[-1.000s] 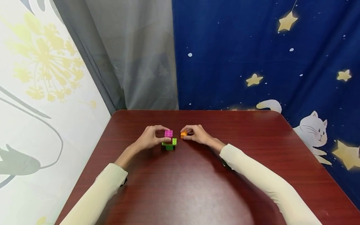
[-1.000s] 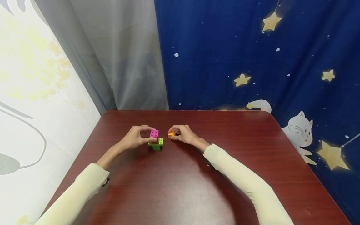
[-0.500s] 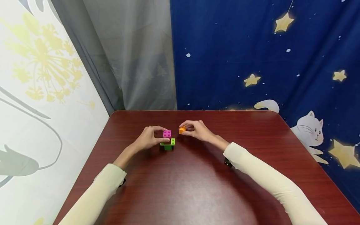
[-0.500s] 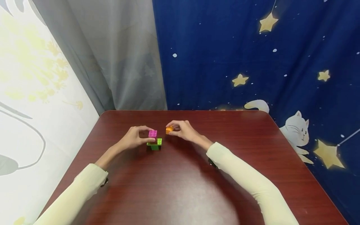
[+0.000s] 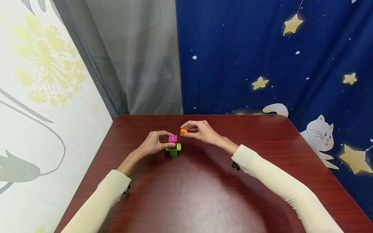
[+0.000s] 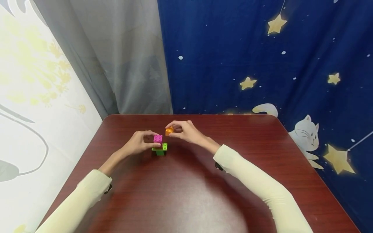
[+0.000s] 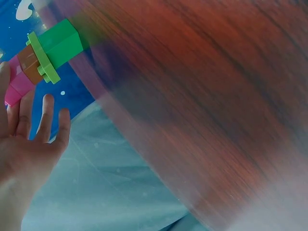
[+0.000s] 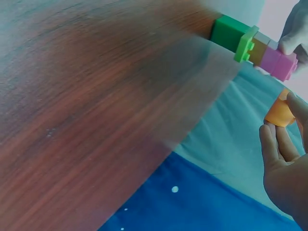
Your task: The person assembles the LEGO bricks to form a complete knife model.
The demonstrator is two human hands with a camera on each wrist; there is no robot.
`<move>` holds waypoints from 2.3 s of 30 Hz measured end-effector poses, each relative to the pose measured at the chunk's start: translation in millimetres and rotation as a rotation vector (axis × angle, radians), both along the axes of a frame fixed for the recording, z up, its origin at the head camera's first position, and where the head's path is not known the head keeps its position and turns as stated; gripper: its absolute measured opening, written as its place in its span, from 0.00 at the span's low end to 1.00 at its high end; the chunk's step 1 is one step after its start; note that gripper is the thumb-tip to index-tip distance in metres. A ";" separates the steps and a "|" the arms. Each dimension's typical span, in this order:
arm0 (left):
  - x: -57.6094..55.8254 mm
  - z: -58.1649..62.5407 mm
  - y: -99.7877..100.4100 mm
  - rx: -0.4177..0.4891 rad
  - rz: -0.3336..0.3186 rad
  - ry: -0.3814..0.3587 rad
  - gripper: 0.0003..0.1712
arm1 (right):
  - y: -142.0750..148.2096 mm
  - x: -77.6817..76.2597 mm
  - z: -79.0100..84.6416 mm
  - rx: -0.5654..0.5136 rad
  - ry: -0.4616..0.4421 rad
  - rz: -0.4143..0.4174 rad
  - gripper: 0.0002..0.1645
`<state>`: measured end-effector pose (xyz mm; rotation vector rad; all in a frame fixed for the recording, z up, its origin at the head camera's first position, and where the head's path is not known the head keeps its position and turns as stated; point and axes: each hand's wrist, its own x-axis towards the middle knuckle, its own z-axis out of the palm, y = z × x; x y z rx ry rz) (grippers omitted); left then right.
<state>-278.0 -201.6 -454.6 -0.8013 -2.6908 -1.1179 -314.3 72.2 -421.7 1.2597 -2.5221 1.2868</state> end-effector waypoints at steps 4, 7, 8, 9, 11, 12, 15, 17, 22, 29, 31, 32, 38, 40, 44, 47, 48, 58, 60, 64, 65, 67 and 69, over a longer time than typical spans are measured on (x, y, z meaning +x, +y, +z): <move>-0.6 -0.8 -0.8 0.001 -0.004 0.007 0.22 | -4.6 2.8 4.6 -0.003 0.006 0.017 0.17; -0.8 -1.0 -1.5 0.006 -0.012 0.007 0.22 | -8.6 4.1 6.3 -0.006 0.005 0.024 0.17; -0.9 -1.2 -1.8 0.006 -0.014 0.006 0.22 | -9.9 4.7 6.8 -0.009 0.003 0.027 0.16; -1.0 -1.4 -2.0 0.006 -0.014 0.005 0.22 | -11.3 5.5 7.2 -0.012 0.000 0.030 0.16; -1.2 -1.8 -2.3 0.002 -0.011 0.003 0.22 | -14.5 7.4 8.3 -0.022 -0.009 0.043 0.17; -1.3 -2.0 -2.2 0.000 -0.008 0.004 0.22 | -16.2 8.5 8.6 -0.024 -0.011 0.049 0.17; -1.6 -2.1 -1.5 -0.007 0.000 0.009 0.23 | -21.0 11.4 8.8 -0.024 -0.013 0.063 0.17; -1.6 -1.6 -0.9 -0.010 0.001 0.009 0.23 | -24.3 12.7 8.5 -0.017 -0.008 0.065 0.17; -0.9 -0.5 -0.5 -0.004 -0.012 0.003 0.25 | -31.1 16.5 7.3 0.012 0.011 0.062 0.17; -1.4 -1.7 -0.5 0.011 -0.019 -0.002 0.25 | -36.2 17.7 1.7 0.008 0.025 0.069 0.18; -1.3 -1.2 -0.7 0.013 -0.017 -0.009 0.25 | -37.0 17.9 1.5 0.000 0.021 0.069 0.18; -1.1 -0.8 -1.0 0.011 -0.016 -0.010 0.24 | -37.3 17.9 1.5 -0.004 0.018 0.069 0.18; -1.9 0.1 -1.3 -0.001 -0.017 -0.010 0.22 | -38.5 17.5 1.4 0.003 0.041 0.077 0.18; -2.7 0.2 -1.6 -0.005 -0.014 -0.017 0.22 | -38.7 17.1 0.7 0.007 0.052 0.076 0.18; -3.7 0.7 -2.4 -0.014 -0.009 -0.022 0.24 | -38.8 16.1 -2.4 -0.001 0.060 0.075 0.18; -3.1 1.4 -3.1 -0.020 -0.006 -0.020 0.28 | -39.3 15.7 -6.3 -0.014 0.071 0.077 0.18; -2.9 1.5 -3.2 -0.022 -0.006 -0.019 0.29 | -39.4 15.7 -7.7 -0.022 0.070 0.076 0.18; -1.9 1.0 -2.9 -0.019 -0.020 0.015 0.28 | -39.6 13.7 -25.0 -0.123 0.037 0.066 0.20; -1.9 0.9 -2.1 -0.009 -0.030 0.011 0.26 | -39.2 13.6 -27.5 -0.133 0.041 0.064 0.21; 1.6 -0.6 -2.3 0.024 -0.056 -0.012 0.23 | -39.9 16.2 -32.2 -0.155 0.069 0.067 0.22; 2.6 -1.1 -2.3 0.034 -0.058 -0.022 0.23 | -40.0 17.1 -33.3 -0.156 0.083 0.067 0.22; 3.7 -1.7 -2.1 0.047 -0.059 -0.044 0.24 | -39.6 18.2 -34.6 -0.150 0.113 0.072 0.23; 4.4 -1.6 -1.6 0.063 -0.056 -0.079 0.25 | -38.8 18.8 -35.3 -0.138 0.146 0.078 0.24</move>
